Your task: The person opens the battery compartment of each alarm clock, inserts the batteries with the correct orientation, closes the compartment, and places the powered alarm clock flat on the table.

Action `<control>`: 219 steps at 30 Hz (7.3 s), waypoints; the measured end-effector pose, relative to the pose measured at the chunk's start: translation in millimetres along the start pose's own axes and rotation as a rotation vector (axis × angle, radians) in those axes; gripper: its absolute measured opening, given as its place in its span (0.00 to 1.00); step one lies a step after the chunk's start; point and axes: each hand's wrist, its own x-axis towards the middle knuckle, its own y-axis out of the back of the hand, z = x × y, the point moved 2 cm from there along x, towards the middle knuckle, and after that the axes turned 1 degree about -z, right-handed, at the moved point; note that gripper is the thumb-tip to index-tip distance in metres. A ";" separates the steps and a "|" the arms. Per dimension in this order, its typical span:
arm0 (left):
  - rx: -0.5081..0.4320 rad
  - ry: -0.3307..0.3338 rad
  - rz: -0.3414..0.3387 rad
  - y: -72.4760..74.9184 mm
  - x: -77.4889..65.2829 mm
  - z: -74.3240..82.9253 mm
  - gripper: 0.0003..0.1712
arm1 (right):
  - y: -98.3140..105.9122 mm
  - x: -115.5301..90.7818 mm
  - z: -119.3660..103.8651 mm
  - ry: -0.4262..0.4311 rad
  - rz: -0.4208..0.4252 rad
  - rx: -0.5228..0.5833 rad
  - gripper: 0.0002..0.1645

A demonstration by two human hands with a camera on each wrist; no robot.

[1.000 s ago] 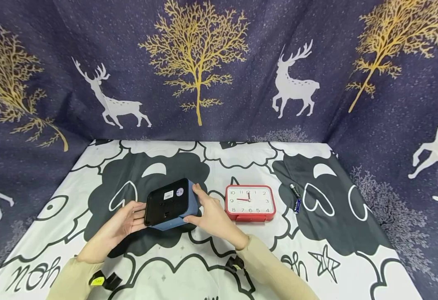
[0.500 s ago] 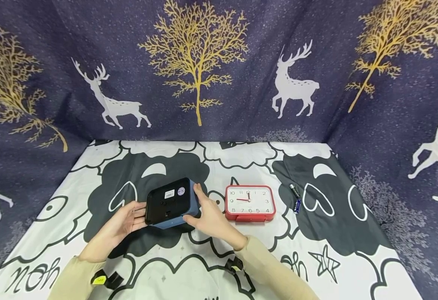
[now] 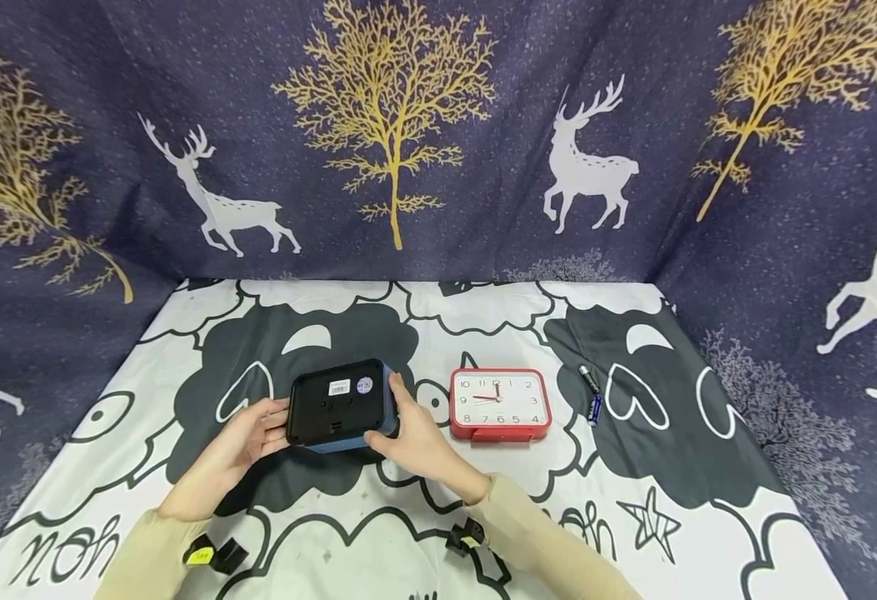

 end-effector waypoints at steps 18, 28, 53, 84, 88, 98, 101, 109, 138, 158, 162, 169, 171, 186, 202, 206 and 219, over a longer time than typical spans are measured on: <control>0.035 -0.017 -0.007 -7.6 -1.0 5.2 0.32 | -3.4 -0.1 4.4 -0.113 0.065 0.218 0.50; 0.029 -0.015 0.002 -6.9 2.4 4.5 0.31 | -3.8 2.1 8.0 -0.152 0.074 0.217 0.49; 0.028 -0.009 -0.003 -5.0 15.5 -2.2 0.31 | -3.5 13.1 23.9 -0.229 0.013 0.325 0.49; 0.121 0.052 0.011 -20.0 11.8 -6.3 0.38 | -11.2 8.7 27.9 -0.223 -0.038 0.222 0.55; 0.139 0.044 -0.019 -20.5 11.2 -5.2 0.37 | -10.8 7.1 27.0 -0.239 -0.037 0.210 0.56; 0.186 0.050 -0.069 -18.9 10.8 0.6 0.41 | -9.7 4.7 25.8 -0.251 -0.031 0.134 0.55; 0.197 0.046 -0.098 -17.7 11.4 2.5 0.43 | -9.4 3.9 26.1 -0.249 -0.030 0.060 0.56; 0.323 -0.028 -0.129 -14.1 13.6 7.5 0.41 | -11.4 0.6 17.1 -0.169 -0.018 -0.169 0.52; 1.051 -0.324 -0.002 -24.7 10.6 16.9 0.35 | -25.4 5.5 4.0 0.232 0.185 -0.501 0.09; 1.216 -0.301 -0.203 -35.5 18.2 12.3 0.55 | -31.8 24.9 5.3 0.222 0.121 -0.592 0.05; 1.203 -0.313 -0.259 -32.0 24.7 8.9 0.61 | -32.0 26.9 4.9 0.221 0.117 -0.604 0.04; 1.207 -0.348 -0.273 -28.5 36.4 7.5 0.64 | -32.2 30.0 4.3 0.226 0.094 -0.652 0.05; 1.208 -0.360 -0.282 -28.4 38.4 7.6 0.65 | -32.6 31.1 4.3 0.230 0.093 -0.663 0.04; 1.234 -0.442 -0.305 -34.4 44.5 4.5 0.68 | -37.0 32.8 2.2 0.282 0.087 -0.857 0.09; 1.327 -0.453 -0.299 -39.5 45.5 5.9 0.66 | -32.5 44.3 6.8 0.333 0.086 -0.860 0.09; 1.345 -0.458 -0.295 -39.4 45.8 4.6 0.65 | -29.9 47.1 10.0 0.317 0.063 -0.750 0.10; 1.353 -0.516 -0.267 -38.5 45.7 2.7 0.65 | -24.0 54.4 18.5 0.257 0.053 -0.499 0.06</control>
